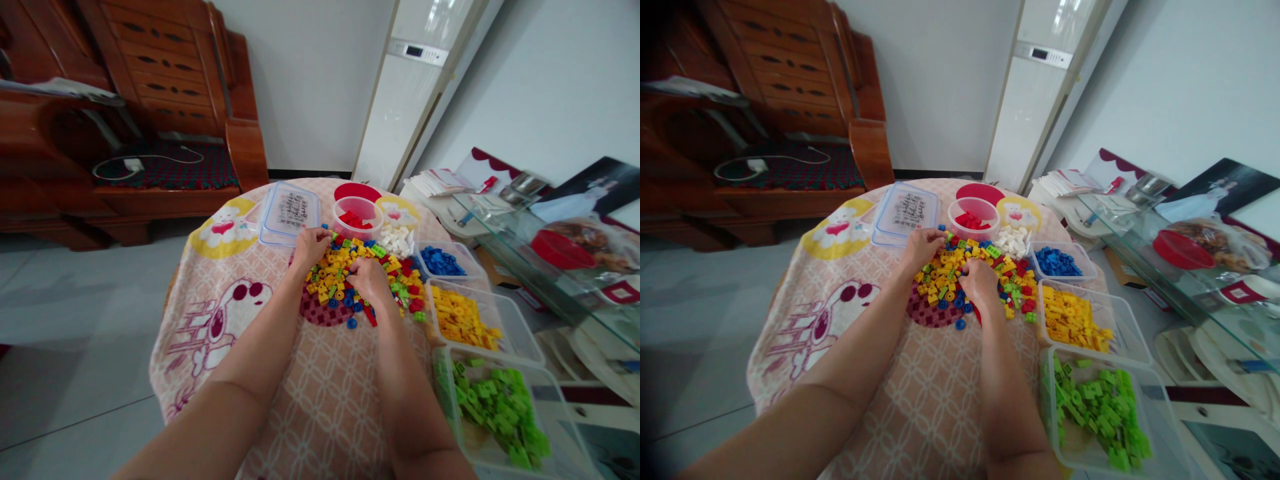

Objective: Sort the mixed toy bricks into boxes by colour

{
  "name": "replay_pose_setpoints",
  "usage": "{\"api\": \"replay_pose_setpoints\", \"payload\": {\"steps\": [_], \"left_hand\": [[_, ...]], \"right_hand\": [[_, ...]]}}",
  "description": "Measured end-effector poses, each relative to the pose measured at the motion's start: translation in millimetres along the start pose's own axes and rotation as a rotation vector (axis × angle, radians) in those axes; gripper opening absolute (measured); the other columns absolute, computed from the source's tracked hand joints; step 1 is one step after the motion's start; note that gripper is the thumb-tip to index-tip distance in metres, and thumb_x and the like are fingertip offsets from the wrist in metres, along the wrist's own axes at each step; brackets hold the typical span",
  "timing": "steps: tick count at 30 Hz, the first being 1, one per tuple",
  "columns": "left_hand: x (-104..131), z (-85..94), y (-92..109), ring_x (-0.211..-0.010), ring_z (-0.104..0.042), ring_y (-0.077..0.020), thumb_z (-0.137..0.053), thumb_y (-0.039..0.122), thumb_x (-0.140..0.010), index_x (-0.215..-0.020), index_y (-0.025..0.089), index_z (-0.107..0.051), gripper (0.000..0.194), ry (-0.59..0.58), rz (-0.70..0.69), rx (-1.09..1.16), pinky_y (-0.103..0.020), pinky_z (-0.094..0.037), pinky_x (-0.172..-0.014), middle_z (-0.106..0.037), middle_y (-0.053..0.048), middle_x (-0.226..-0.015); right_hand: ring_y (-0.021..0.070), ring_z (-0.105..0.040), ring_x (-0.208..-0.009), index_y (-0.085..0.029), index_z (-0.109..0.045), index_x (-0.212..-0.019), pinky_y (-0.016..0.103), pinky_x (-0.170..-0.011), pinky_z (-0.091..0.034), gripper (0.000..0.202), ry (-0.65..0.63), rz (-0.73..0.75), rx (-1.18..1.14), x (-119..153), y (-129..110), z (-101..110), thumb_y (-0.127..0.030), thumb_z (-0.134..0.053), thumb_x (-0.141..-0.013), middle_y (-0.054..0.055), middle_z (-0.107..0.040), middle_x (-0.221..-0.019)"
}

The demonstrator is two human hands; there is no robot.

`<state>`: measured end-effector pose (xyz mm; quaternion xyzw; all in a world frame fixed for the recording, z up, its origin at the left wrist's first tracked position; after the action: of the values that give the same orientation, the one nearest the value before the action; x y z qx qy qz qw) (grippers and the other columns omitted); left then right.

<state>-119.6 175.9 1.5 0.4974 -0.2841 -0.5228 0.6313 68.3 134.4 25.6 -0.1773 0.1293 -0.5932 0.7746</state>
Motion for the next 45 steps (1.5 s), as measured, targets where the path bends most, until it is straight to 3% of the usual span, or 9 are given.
{"api": "replay_pose_setpoints", "payload": {"steps": [7, 11, 17, 23, 26, 33, 38, 42, 45], "left_hand": [[-4, -0.7, -5, -0.07, -0.073, -0.018, -0.062, 0.018, -0.082, -0.099, 0.016, -0.083, 0.027, 0.001, -0.024, -0.011, -0.026, -0.057, -0.07, -0.077, -0.002, -0.072], [-4, -1.1, -6, -0.069, -0.073, -0.0173, -0.062, 0.017, -0.082, -0.097, 0.017, -0.082, 0.025, 0.016, -0.015, 0.0, -0.025, -0.058, -0.07, -0.077, -0.002, -0.073], [-4, -1.5, -5, -0.068, -0.072, -0.0162, -0.061, 0.017, -0.083, -0.098, 0.018, -0.083, 0.026, 0.011, -0.015, -0.007, -0.024, -0.057, -0.069, -0.077, -0.001, -0.072], [-3, -0.7, -5, -0.069, -0.072, -0.0164, -0.061, 0.018, -0.083, -0.101, 0.018, -0.083, 0.028, 0.0, -0.02, -0.018, -0.024, -0.057, -0.068, -0.077, -0.001, -0.073], [-3, -0.6, -5, -0.069, -0.072, -0.0164, -0.061, 0.019, -0.083, -0.101, 0.018, -0.083, 0.029, 0.001, -0.019, -0.015, -0.024, -0.057, -0.069, -0.077, -0.001, -0.073], [-4, -1.4, -6, -0.072, -0.074, -0.0177, -0.061, 0.02, -0.082, -0.099, 0.018, -0.083, 0.028, 0.009, -0.023, 0.001, -0.026, -0.059, -0.071, -0.077, -0.002, -0.073], [-3, -0.9, -4, -0.073, -0.075, -0.019, -0.062, 0.02, -0.082, -0.099, 0.016, -0.083, 0.027, -0.002, -0.002, 0.01, -0.027, -0.06, -0.072, -0.078, -0.003, -0.076], [-3, -0.2, -4, -0.072, -0.074, -0.0179, -0.061, 0.02, -0.082, -0.098, 0.017, -0.083, 0.027, 0.0, -0.004, 0.006, -0.025, -0.059, -0.069, -0.078, -0.003, -0.076], [-3, -0.4, -5, -0.071, -0.073, -0.0177, -0.061, 0.02, -0.082, -0.099, 0.017, -0.083, 0.027, -0.001, -0.011, 0.004, -0.024, -0.058, -0.068, -0.077, -0.003, -0.075]], "right_hand": [[0.018, -0.063, -0.068, -0.021, -0.069, -0.081, 0.027, -0.067, -0.045, 0.009, 0.003, 0.081, -0.266, -2, 12, 3, -0.019, -0.071, -0.073, -0.003, -0.065, -0.065], [0.0161, -0.055, -0.053, -0.023, -0.062, -0.074, 0.026, -0.057, -0.04, 0.002, 0.007, 0.09, -0.41, -3, 21, 5, -0.021, -0.063, -0.074, -0.006, -0.056, -0.053], [0.0177, -0.059, -0.058, -0.023, -0.068, -0.074, 0.027, -0.059, -0.044, 0.011, 0.049, 0.082, -0.391, -5, 31, 6, -0.02, -0.057, -0.077, -0.003, -0.059, -0.056], [0.0186, -0.065, -0.068, -0.021, -0.079, -0.095, 0.029, -0.071, -0.049, 0.019, -0.014, 0.107, -0.25, -2, 18, 6, -0.022, -0.072, -0.078, -0.002, -0.068, -0.065], [0.0185, -0.067, -0.071, -0.019, -0.079, -0.091, 0.029, -0.073, -0.05, 0.015, -0.041, 0.101, -0.226, -1, 15, 6, -0.019, -0.073, -0.077, 0.0, -0.071, -0.07], [0.0132, -0.055, -0.04, -0.016, -0.069, -0.096, 0.021, -0.038, -0.039, 0.021, -0.05, -0.113, -0.797, 2, 29, 7, -0.031, -0.066, -0.081, -0.005, -0.062, -0.054], [0.0176, -0.067, -0.047, -0.016, -0.064, -0.09, 0.023, -0.04, -0.053, 0.033, 0.255, -0.216, -1.148, -6, 49, 16, -0.038, -0.078, -0.069, -0.002, -0.066, -0.056], [0.0211, -0.076, -0.062, -0.019, -0.059, -0.088, 0.032, -0.058, -0.066, 0.038, 0.679, -0.291, -1.306, -9, 80, 27, -0.042, -0.082, -0.069, 0.0, -0.069, -0.065], [0.0223, -0.079, -0.084, -0.019, -0.058, -0.104, 0.041, -0.079, -0.069, 0.036, 1.046, -0.347, -1.317, 0, 108, 37, -0.036, -0.075, -0.076, 0.002, -0.072, -0.081]]}}
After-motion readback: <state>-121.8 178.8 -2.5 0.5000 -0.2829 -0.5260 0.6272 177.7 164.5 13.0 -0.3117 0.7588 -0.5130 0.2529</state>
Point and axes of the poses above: each hand's wrist, its own x-axis away from the middle knuckle, its own z-axis out of the back of the hand, y = z × x, the point moved 5 cm from there along -x, towards the middle knuckle
